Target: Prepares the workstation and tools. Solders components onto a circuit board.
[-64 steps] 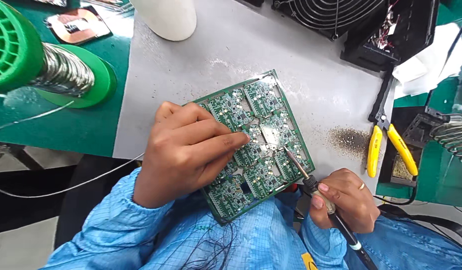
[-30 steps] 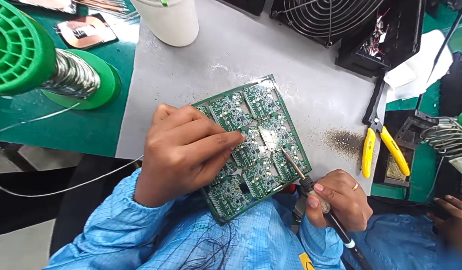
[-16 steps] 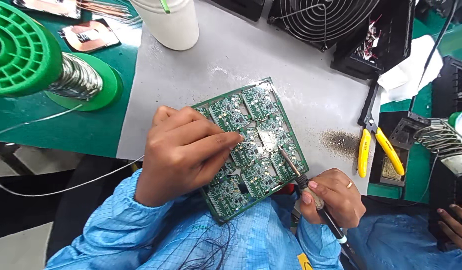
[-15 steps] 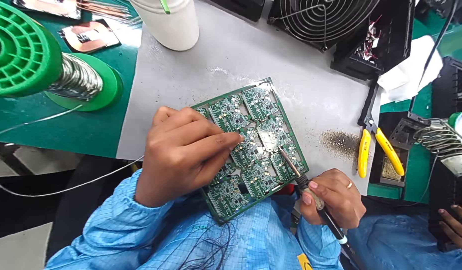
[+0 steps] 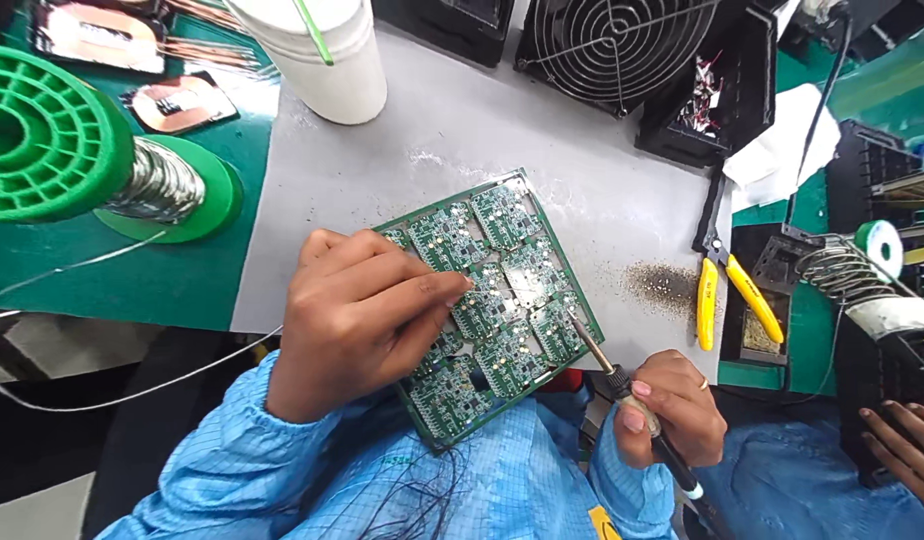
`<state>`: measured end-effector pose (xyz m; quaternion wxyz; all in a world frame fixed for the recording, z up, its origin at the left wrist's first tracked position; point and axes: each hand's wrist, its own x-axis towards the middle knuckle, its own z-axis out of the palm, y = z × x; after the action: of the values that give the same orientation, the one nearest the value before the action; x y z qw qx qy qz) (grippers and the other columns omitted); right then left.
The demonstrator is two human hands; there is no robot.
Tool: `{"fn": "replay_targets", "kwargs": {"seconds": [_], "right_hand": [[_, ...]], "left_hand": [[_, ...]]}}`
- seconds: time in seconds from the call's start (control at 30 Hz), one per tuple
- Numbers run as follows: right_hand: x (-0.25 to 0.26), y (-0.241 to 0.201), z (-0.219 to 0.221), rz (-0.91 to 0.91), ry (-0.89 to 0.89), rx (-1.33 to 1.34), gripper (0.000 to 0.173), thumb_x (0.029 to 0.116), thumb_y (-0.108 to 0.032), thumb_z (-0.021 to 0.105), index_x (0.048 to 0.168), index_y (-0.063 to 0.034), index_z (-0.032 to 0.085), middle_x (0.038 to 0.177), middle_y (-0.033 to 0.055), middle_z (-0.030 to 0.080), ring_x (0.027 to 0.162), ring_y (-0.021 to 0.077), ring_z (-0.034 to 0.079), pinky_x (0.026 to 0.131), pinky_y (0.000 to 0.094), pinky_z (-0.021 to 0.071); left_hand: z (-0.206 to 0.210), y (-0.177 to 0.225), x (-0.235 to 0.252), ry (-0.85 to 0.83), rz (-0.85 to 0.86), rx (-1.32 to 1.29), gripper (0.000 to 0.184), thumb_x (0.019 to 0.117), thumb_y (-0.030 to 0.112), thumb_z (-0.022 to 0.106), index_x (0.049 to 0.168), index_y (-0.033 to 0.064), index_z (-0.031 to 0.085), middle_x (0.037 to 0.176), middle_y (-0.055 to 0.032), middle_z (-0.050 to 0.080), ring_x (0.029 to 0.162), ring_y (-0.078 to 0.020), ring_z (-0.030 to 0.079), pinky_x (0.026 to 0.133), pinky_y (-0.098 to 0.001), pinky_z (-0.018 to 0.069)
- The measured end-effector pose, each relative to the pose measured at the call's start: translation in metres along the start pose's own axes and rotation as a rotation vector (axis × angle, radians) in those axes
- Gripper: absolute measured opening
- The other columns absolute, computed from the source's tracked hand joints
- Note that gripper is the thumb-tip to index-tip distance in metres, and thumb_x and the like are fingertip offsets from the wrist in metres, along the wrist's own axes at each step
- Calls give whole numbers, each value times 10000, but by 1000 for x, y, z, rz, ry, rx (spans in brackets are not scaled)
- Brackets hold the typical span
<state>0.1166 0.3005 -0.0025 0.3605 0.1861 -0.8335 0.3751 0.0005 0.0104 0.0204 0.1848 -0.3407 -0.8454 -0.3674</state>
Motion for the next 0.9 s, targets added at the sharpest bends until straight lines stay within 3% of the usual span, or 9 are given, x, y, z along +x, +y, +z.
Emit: {"fn": "replay_targets", "kwargs": {"seconds": [0.13, 0.23, 0.33, 0.4, 0.47, 0.53, 0.67, 0.73, 0.9], "right_hand": [[-22, 7, -11, -1, 156, -292, 230, 1042, -423, 499, 1119, -222, 580, 980, -92, 579, 944, 17, 570, 880, 180, 436], [-40, 30, -19, -57, 156, -533, 203, 1023, -381, 550, 1123, -206, 570, 1020, -33, 559, 1044, 98, 552, 1018, 280, 406], [-41, 31, -18, -14, 161, -499, 199, 1023, -370, 555, 1130, -203, 577, 1051, -51, 571, 1090, 76, 546, 1037, 269, 392], [-34, 15, -11, 42, 161, -359, 243, 1045, -403, 522, 1218, -238, 568, 1072, -96, 584, 1061, 26, 570, 988, 240, 433], [-28, -1, -1, 98, 71, -259, 299, 1068, -468, 469, 1233, -260, 608, 1009, -92, 615, 988, 33, 612, 951, 251, 476], [-21, -12, 12, 107, -15, -226, 345, 1072, -498, 450, 1145, -237, 663, 937, -37, 594, 942, 83, 598, 955, 284, 456], [-18, -26, 36, 68, -21, -165, 288, 965, -517, 667, 978, -229, 675, 927, -31, 572, 1005, 96, 576, 1019, 300, 430], [-20, -30, 45, 41, -16, -192, 288, 889, -505, 766, 938, -235, 680, 931, -35, 572, 1015, 98, 564, 1026, 297, 412], [-15, -29, 49, -17, 15, -247, 237, 859, -416, 821, 890, -208, 712, 886, -1, 567, 952, 131, 558, 973, 294, 414]], "left_hand": [[0, -1, -2, 5, -19, -8, 238, 1011, 222, 599, 949, 108, 798, 823, -82, 728, 828, -191, 607, 807, -393, 356], [-2, -2, -4, 14, -36, -50, 229, 1006, 241, 615, 952, 111, 797, 821, -79, 721, 847, -183, 603, 824, -388, 363], [-3, -4, -5, 55, -39, -95, 196, 994, 247, 639, 956, 132, 793, 839, -52, 713, 878, -156, 595, 836, -372, 364], [-3, -3, -5, 75, -60, -72, 203, 992, 226, 630, 946, 106, 787, 859, -71, 715, 887, -166, 588, 832, -373, 356], [-2, -1, -3, 97, -111, 2, 223, 1007, 210, 612, 964, 67, 778, 943, -129, 730, 924, -224, 609, 835, -402, 383], [-1, 0, -1, 90, -184, 59, 272, 1026, 222, 586, 1001, 25, 772, 1115, -211, 725, 1020, -317, 630, 891, -451, 439], [-3, -7, -1, 17, -269, 31, 392, 1052, 292, 527, 1057, -38, 738, 1291, -350, 628, 1164, -481, 610, 994, -582, 437], [-4, -11, -1, -43, -255, -12, 379, 1060, 262, 532, 1075, -74, 707, 1261, -391, 618, 1174, -471, 615, 1017, -535, 451], [-7, -11, 5, -109, -157, -96, 276, 1044, 100, 555, 1023, -149, 672, 1119, -379, 656, 1134, -352, 638, 1020, -342, 475]]}}
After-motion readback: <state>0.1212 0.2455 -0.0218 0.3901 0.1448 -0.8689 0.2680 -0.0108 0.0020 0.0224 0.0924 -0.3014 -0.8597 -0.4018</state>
